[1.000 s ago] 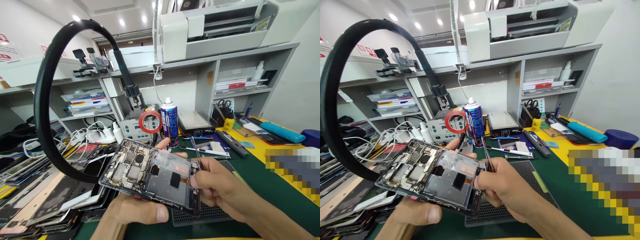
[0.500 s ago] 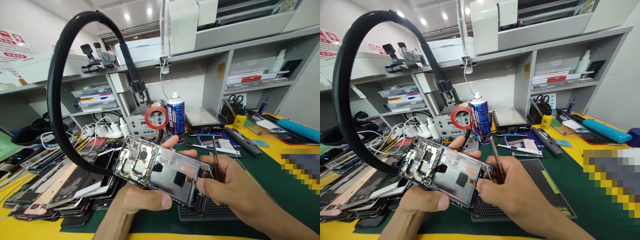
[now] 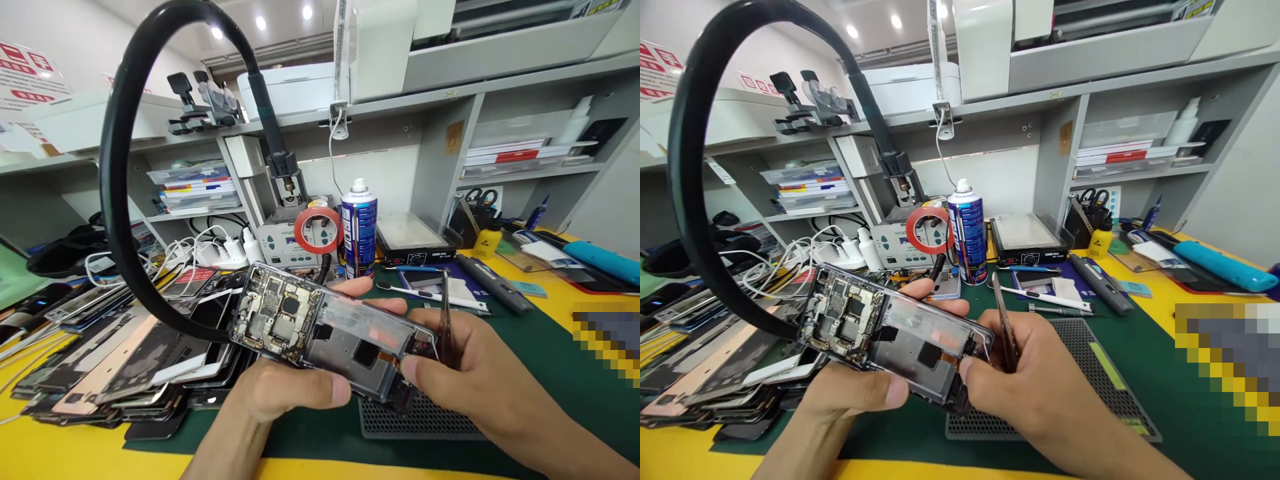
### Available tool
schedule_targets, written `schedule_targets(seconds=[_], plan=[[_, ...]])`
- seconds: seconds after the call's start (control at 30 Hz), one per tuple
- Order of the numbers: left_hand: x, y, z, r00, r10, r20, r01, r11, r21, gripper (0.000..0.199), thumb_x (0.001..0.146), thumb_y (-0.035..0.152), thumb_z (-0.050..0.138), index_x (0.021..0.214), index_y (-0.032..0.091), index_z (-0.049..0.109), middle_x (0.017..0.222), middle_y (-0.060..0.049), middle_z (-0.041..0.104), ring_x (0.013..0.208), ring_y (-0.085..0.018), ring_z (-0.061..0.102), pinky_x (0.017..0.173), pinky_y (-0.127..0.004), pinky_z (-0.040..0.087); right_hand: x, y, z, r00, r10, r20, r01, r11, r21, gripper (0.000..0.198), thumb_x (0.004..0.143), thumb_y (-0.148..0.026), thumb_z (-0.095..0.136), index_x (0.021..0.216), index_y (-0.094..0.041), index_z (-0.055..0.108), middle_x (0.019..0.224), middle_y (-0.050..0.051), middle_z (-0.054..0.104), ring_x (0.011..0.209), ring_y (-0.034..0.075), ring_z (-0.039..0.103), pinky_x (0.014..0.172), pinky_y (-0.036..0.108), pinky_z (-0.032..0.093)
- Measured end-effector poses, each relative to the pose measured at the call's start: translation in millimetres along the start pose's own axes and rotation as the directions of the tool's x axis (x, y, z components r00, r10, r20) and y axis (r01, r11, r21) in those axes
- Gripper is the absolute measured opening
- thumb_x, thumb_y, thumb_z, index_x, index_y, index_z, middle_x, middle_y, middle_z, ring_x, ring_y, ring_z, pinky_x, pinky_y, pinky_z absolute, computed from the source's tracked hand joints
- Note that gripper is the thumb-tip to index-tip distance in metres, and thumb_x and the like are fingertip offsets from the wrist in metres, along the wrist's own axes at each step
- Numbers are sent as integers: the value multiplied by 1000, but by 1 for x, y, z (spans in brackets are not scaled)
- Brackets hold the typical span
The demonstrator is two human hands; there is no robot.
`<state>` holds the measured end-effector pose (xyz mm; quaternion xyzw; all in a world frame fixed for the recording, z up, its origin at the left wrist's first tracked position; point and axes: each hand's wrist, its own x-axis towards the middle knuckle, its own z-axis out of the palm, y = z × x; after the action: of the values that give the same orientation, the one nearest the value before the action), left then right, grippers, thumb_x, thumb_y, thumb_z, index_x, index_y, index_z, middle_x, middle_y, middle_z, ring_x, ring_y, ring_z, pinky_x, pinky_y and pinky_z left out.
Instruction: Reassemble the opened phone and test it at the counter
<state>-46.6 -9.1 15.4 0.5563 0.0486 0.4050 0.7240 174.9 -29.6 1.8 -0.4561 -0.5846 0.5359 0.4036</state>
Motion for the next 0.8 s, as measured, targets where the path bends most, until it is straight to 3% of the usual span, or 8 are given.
schedule_targets(seconds=[0.2,0.37,0.5,0.6,0.7,0.8], plan=[[1,3,0,1000,-11,-9,11,1000,-16,70,78,-6,66,138,30,59,143,-8,60,133,-32,54,111,-50,44,1,-4,3,1000,-26,2,26,998,-58,25,79,-41,69,96,-22,67,93,5,69,72,19,59,55,26,42],[1,3,0,999,-27,-31,26,999,-22,68,79,-4,66,137,29,59,142,-8,60,133,-31,54,113,-49,42,1,-6,4,998,-32,50,35,998,-46,22,79,-39,68,75,-21,56,93,5,68,73,18,57,55,25,39],[1,2,-1,999,-20,-26,19,999,-34,70,78,-5,66,139,28,57,143,-9,60,130,-29,57,111,-46,44,3,-3,3,998,-27,48,28,1000,-4,23,80,-36,69,74,-20,54,86,4,65,70,15,53,54,24,37],[2,0,-2,1000,-10,-8,9,998,-61,72,76,-5,67,140,27,56,144,-9,59,131,-29,57,111,-44,44,5,-2,2,997,-23,68,19,998,62,18,81,-34,70,81,-19,60,73,-1,58,58,9,42,50,21,32],[2,-3,-2,1000,0,-10,-1,997,-81,72,78,-3,66,142,26,54,146,-10,58,134,-29,54,112,-43,43,6,-5,2,994,18,107,-34,987,155,19,81,-34,72,83,-18,62,55,-7,46,46,4,27,42,19,21],[2,-7,-4,999,18,-44,-22,995,-93,74,78,3,70,145,28,50,148,-9,55,137,-31,51,114,-45,40,7,-12,3,976,138,168,-185,933,309,27,76,-32,78,72,-19,55,47,-9,43,42,3,21,40,18,15]])
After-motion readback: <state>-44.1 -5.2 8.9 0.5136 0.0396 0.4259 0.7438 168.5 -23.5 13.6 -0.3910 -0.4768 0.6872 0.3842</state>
